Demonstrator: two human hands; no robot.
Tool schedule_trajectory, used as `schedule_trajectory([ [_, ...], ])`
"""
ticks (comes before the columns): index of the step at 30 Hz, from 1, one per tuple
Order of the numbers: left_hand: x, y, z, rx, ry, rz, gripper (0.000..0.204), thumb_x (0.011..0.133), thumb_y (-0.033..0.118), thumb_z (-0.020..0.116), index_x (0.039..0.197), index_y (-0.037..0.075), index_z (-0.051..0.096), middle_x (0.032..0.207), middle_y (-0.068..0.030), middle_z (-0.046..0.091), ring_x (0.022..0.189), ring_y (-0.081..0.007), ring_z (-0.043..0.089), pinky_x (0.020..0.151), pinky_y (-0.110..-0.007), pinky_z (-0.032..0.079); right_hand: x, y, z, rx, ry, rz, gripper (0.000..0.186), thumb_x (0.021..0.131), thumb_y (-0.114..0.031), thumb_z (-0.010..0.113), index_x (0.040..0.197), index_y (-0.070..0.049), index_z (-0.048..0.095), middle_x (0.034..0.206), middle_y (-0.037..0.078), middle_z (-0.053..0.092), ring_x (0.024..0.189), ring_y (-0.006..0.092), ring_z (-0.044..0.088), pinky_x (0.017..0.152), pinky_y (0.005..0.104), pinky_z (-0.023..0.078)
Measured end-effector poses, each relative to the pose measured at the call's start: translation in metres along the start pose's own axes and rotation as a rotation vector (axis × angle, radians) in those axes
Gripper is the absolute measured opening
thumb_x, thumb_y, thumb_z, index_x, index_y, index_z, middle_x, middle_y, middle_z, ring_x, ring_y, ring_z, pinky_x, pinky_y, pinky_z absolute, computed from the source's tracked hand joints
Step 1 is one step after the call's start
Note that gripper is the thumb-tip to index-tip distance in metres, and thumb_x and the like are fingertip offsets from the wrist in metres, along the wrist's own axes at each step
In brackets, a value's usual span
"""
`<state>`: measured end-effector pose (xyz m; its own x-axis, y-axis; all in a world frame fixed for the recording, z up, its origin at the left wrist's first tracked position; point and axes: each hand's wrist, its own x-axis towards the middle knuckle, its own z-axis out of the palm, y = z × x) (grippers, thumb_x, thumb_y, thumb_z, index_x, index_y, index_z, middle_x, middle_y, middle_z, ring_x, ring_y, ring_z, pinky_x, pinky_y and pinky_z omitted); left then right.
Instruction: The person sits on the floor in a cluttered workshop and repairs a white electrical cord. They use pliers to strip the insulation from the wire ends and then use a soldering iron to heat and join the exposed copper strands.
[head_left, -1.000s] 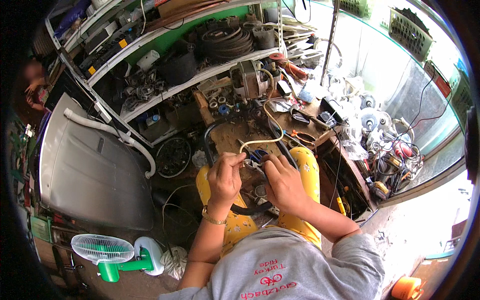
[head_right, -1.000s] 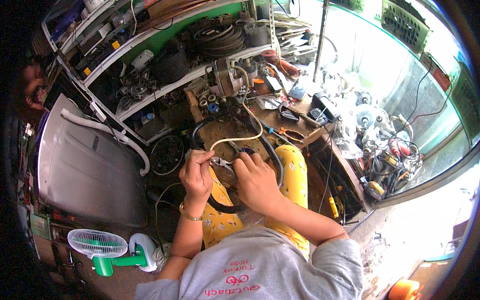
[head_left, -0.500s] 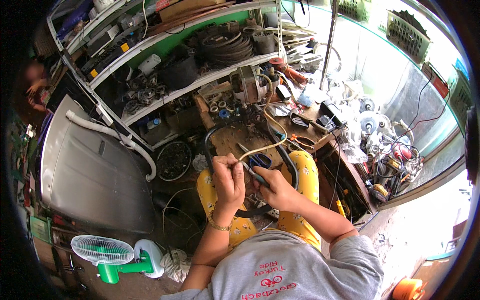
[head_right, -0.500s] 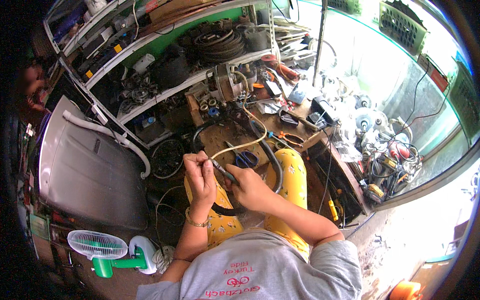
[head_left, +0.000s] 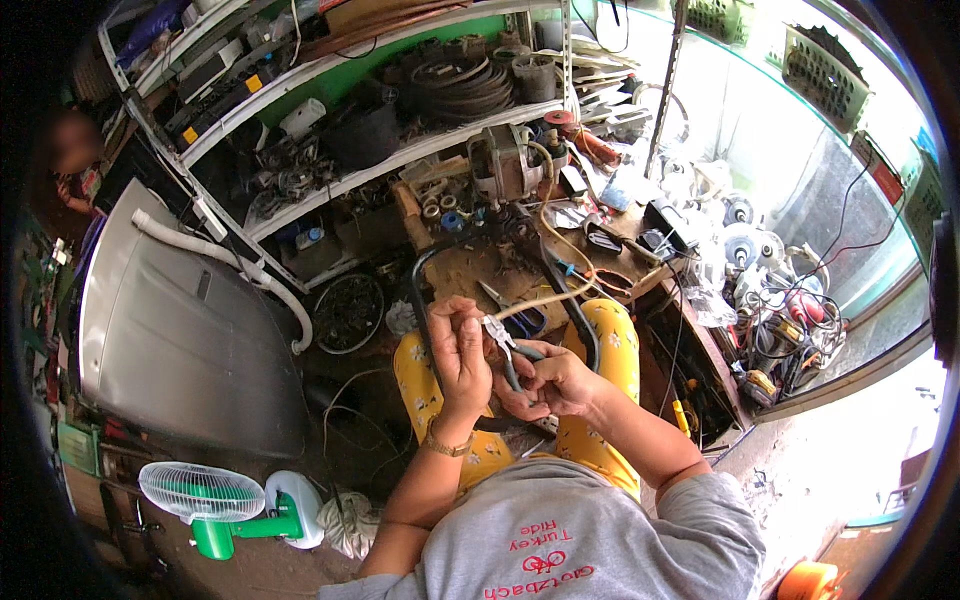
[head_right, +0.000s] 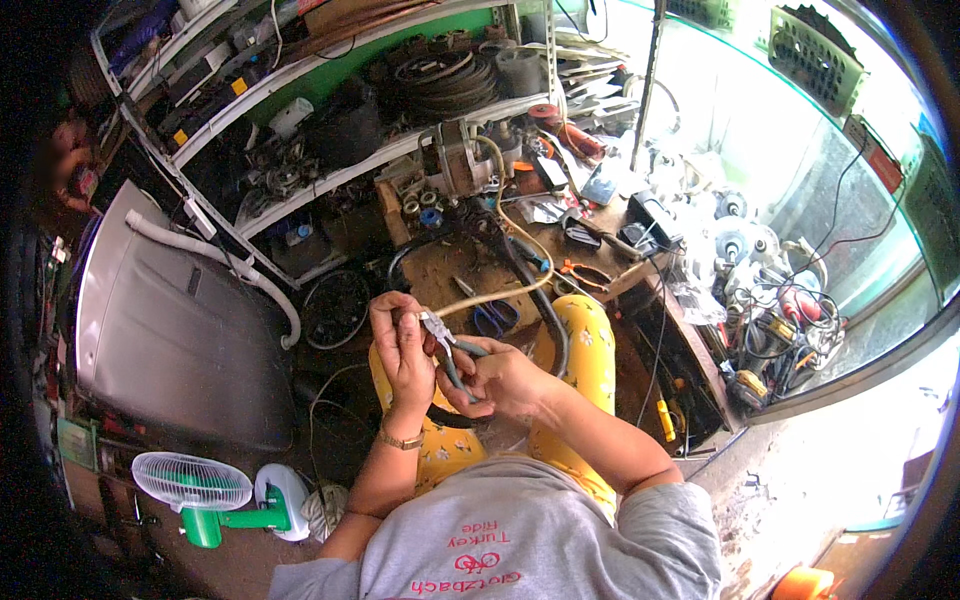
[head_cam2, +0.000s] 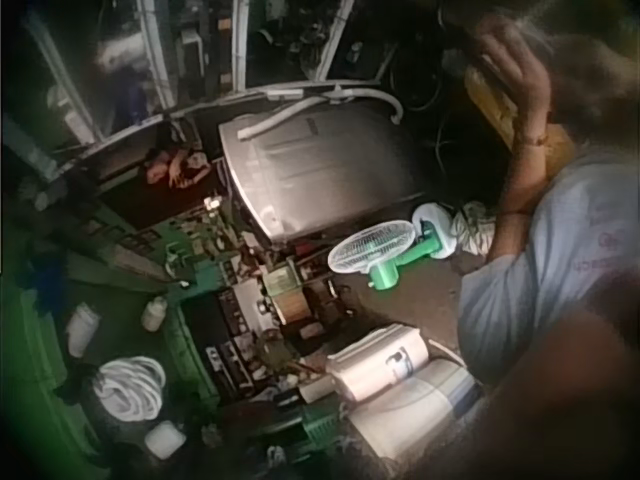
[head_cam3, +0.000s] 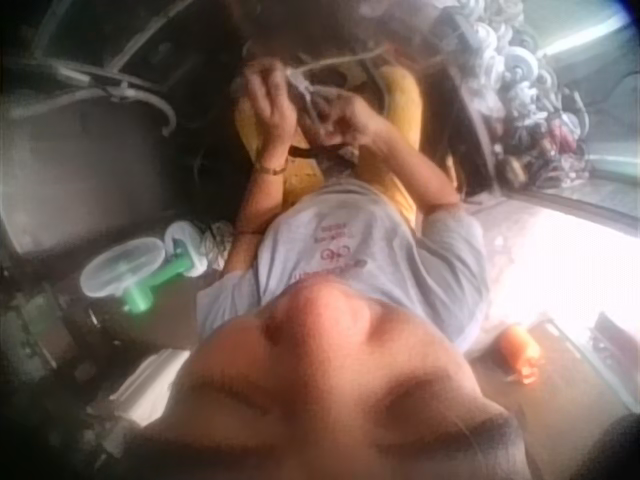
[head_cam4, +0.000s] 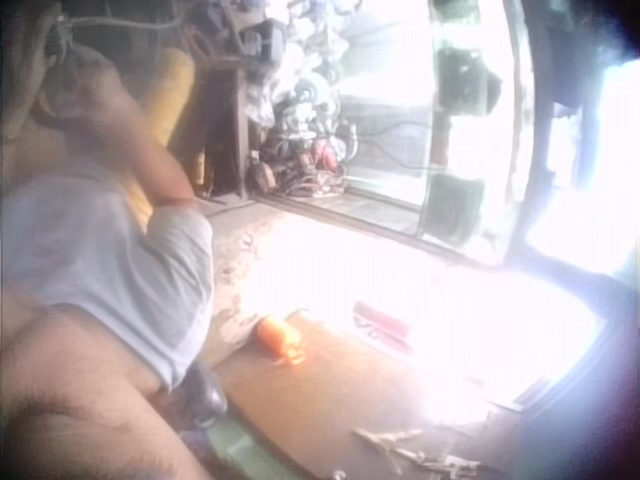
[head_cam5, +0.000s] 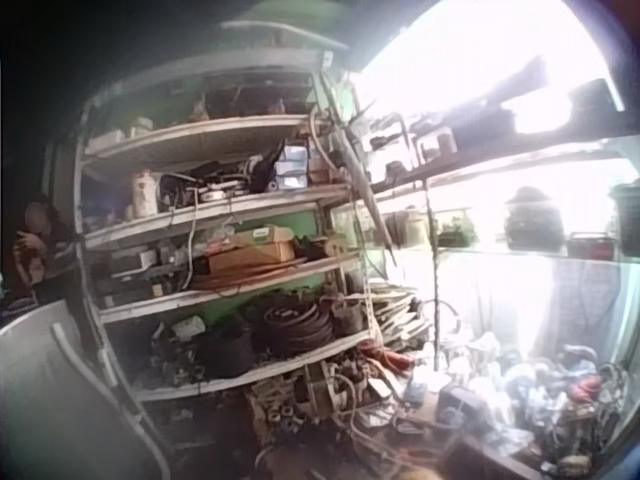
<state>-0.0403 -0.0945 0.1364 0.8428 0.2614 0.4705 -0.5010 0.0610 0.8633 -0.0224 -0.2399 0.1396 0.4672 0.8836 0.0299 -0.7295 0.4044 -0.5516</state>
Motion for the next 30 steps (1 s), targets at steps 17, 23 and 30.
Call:
schedule_trajectory([
  [17,0.013,-0.017,0.004,-0.613,0.004,-0.168,0.019,0.096,0.020,0.052,0.097,0.001,0.053,0.096,-0.0087,0.057,0.097,-0.0192,0.057,0.097,-0.037,0.047,0.013,0.007,0.010,-1.301,0.266,-0.743,0.016,0.070,0.002,0.052,0.085,0.001,0.048,0.073,0.011,0.048,0.069,0.0181,0.048,0.065,0.0354,0.043],
  [23,0.022,-0.007,0.011,0.076,-0.070,0.196,0.025,0.088,-0.002,0.056,0.113,0.000,0.055,0.120,-0.0126,0.057,0.115,-0.0225,0.053,0.100,-0.034,0.042,-0.009,-0.020,0.011,-1.199,0.459,-0.490,0.016,0.071,0.004,0.045,0.085,-0.001,0.048,0.073,0.002,0.047,0.068,0.0116,0.044,0.060,0.0252,0.037],
  [30,0.036,0.004,0.007,0.438,-0.050,0.511,0.007,0.084,-0.001,0.062,0.091,0.000,0.062,0.091,-0.0107,0.066,0.094,-0.0258,0.064,0.081,-0.034,0.051,-0.017,-0.019,0.023,-1.662,0.540,-0.658,0.025,0.068,0.005,0.055,0.091,0.001,0.046,0.087,0.017,0.050,0.081,0.0348,0.053,0.070,0.0379,0.042],
])
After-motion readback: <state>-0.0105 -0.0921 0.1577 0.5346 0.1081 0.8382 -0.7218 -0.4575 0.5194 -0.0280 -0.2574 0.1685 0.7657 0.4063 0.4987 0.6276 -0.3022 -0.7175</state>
